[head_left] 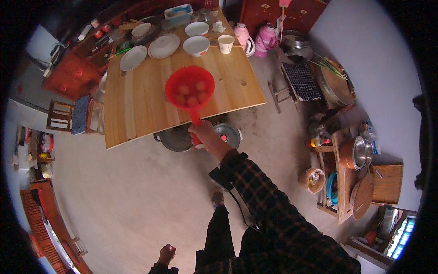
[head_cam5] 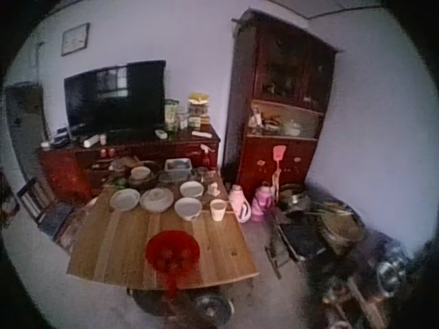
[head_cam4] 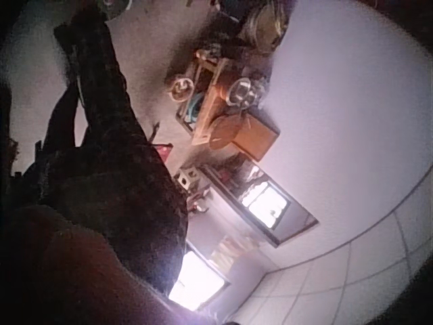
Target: The person assembles a small tabletop appliance by placing a perforated plastic insert into a bowl, covering it with a lid, and connecting a power cord. They then move to another area and pick up a red plastic scoop.
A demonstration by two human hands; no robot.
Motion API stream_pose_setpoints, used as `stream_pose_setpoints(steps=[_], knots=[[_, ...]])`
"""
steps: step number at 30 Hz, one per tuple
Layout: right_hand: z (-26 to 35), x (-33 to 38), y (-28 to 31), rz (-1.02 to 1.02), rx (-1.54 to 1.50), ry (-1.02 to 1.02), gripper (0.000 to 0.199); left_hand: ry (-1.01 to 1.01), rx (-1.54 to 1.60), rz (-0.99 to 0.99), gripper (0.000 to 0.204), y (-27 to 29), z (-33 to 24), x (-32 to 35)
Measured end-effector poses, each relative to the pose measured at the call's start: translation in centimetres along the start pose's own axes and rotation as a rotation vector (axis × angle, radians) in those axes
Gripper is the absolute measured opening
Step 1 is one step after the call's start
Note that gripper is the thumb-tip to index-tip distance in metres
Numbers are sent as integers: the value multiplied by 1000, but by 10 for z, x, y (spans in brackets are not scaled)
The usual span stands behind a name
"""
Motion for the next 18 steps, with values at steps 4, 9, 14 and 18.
stream_pose_setpoints(steps=[4,9,14,18], knots=[[20,19,29,49,225,51,15,-148,-124,3,25,14,-40,-14],[15,68,72,-23,347,-9,14,-40,-115,80,28,23,-60,-47],[-6,158,113,-78,310,-82,20,-257,-282,91,27,42,-107,-65],[-36,240,155,-205,299,-206,21,-354,-401,154,23,55,-154,-86]])
Point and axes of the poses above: each hand's wrist, its own x-axis away from the middle knuckle, its own y-axis out of the back of the hand, z = x × y, the point moved 8 cm from there along -x, towards the middle knuckle, and after that the axes turned 8 degrees about x, right-handed, at the moved point
